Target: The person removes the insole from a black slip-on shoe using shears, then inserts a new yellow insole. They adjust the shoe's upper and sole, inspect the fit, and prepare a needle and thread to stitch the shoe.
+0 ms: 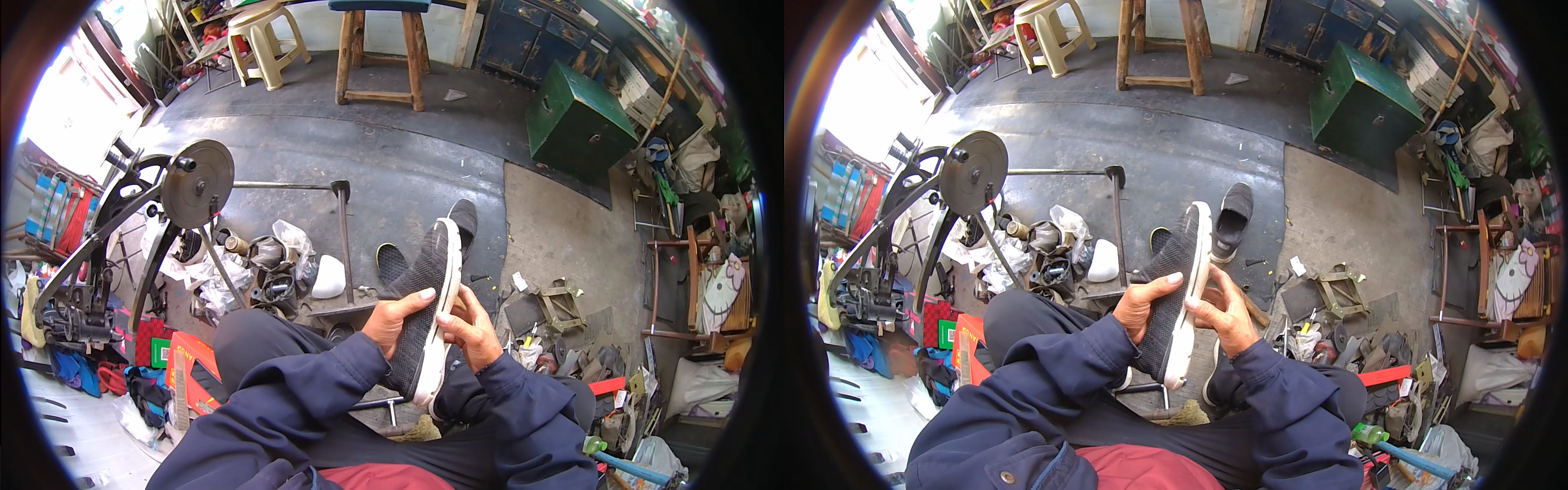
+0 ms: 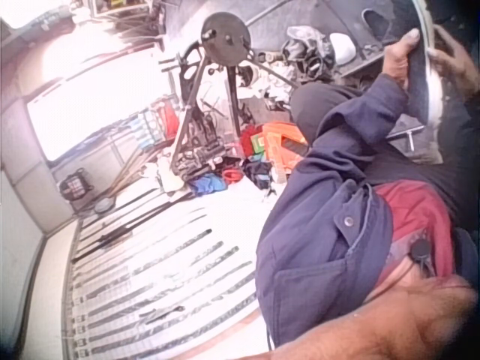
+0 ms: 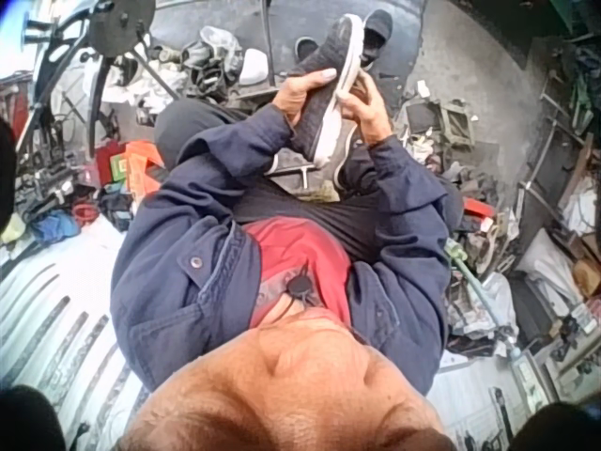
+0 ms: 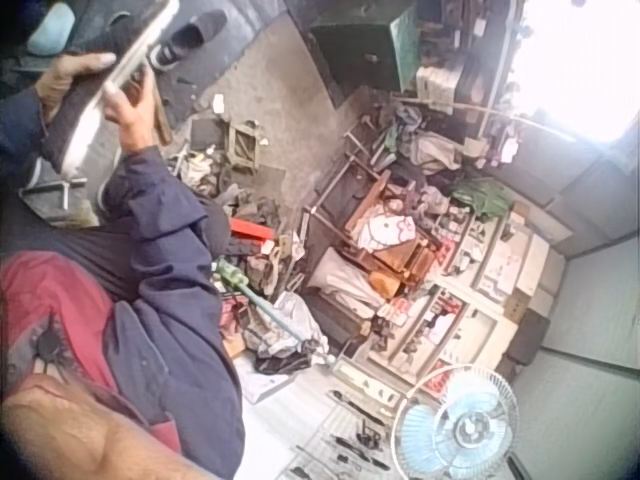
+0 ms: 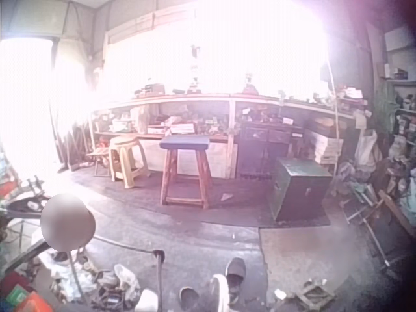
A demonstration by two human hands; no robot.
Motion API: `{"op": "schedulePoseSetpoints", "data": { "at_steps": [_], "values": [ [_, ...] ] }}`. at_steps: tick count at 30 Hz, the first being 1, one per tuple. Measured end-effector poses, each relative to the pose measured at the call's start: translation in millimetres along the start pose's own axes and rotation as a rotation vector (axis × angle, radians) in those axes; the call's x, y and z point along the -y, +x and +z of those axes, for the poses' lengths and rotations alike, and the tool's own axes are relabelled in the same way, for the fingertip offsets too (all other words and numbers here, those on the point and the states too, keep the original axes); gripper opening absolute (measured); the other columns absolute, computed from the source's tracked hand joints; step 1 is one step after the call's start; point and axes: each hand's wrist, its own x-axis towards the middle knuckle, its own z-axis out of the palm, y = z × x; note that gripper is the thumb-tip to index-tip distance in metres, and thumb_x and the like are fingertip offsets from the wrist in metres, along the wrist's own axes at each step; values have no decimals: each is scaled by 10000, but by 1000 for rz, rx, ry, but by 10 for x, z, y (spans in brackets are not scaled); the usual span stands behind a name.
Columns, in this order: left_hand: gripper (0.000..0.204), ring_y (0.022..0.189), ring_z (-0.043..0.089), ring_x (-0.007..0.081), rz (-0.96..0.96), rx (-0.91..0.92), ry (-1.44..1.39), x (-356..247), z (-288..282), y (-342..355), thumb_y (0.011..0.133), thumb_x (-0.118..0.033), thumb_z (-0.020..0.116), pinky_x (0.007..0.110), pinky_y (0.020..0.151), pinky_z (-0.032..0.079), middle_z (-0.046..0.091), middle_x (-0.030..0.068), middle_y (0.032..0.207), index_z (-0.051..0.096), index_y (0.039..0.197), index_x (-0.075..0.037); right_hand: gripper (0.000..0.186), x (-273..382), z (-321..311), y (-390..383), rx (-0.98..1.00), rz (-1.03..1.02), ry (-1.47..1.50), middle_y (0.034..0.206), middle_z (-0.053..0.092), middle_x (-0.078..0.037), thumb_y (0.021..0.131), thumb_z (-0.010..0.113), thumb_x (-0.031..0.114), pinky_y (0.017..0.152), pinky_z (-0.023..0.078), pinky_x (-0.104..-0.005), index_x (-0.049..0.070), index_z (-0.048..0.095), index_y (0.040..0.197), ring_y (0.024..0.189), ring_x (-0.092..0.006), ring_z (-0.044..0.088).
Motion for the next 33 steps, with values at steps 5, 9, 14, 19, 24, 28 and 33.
{"op": "schedulePoseSetpoints", "data": {
  "at_steps": [5, 9, 14, 19, 24, 28, 33],
  "values": [
    [387, 685, 704, 172, -36, -121, 272, -9, 37, -14, 951, -331, 754, 290, 618, 577, 727, 117, 870, 712, 1067, 35, 839, -47, -20, 24, -58, -23, -25, 1358, 618, -180, 890, 796, 372, 895, 548, -368, 103, 372, 1563, 1191, -240, 624],
    [406, 667, 694, 154, 35, -119, 355, 7, 49, 18, 955, -366, 744, 273, 589, 550, 724, 101, 841, 725, 1020, 34, 828, -95, -50, 30, -89, -18, -21, 1356, 625, -181, 915, 785, 385, 857, 549, -342, 81, 367, 1562, 1157, -224, 636],
    [500, 658, 688, 145, 38, -111, 465, 24, 30, 56, 945, -446, 731, 253, 590, 538, 717, 83, 856, 700, 1087, 33, 850, -154, -99, 52, -143, 3, -23, 1340, 640, -178, 918, 787, 395, 817, 553, -326, 54, 355, 1565, 1151, -214, 639],
    [436, 689, 676, 127, 68, -47, 528, 30, -23, 78, 968, -384, 703, 258, 616, 536, 716, 70, 868, 694, 1079, 38, 837, -200, -138, 68, -164, -8, -38, 1327, 648, -169, 920, 781, 410, 796, 556, -328, 41, 376, 1552, 1150, -214, 641],
    [397, 865, 646, 96, 160, 96, 596, 111, -32, 113, 977, -299, 679, 265, 760, 534, 689, 49, 1031, 625, 1210, 18, 750, -194, -174, 102, -270, -36, 13, 1317, 658, -136, 949, 753, 385, 787, 556, -325, 39, 413, 1521, 1152, -200, 649],
    [418, 947, 624, 99, 128, 160, 672, 131, -25, 119, 977, -259, 677, 280, 843, 524, 669, 45, 1106, 589, 1279, 16, 593, -162, -198, 96, -341, -102, 11, 1196, 679, -123, 1015, 687, 246, 782, 617, -319, -11, 417, 1476, 1000, -191, 717],
    [467, 1006, 618, 103, 73, 211, 652, 111, -13, 102, 967, -262, 704, 285, 904, 513, 665, 42, 1145, 569, 1319, 14, 787, -128, -203, 88, -368, -43, 1, 1324, 661, -123, 934, 773, 363, 815, 534, -332, 43, 375, 1532, 1158, -191, 645]
  ]
}}
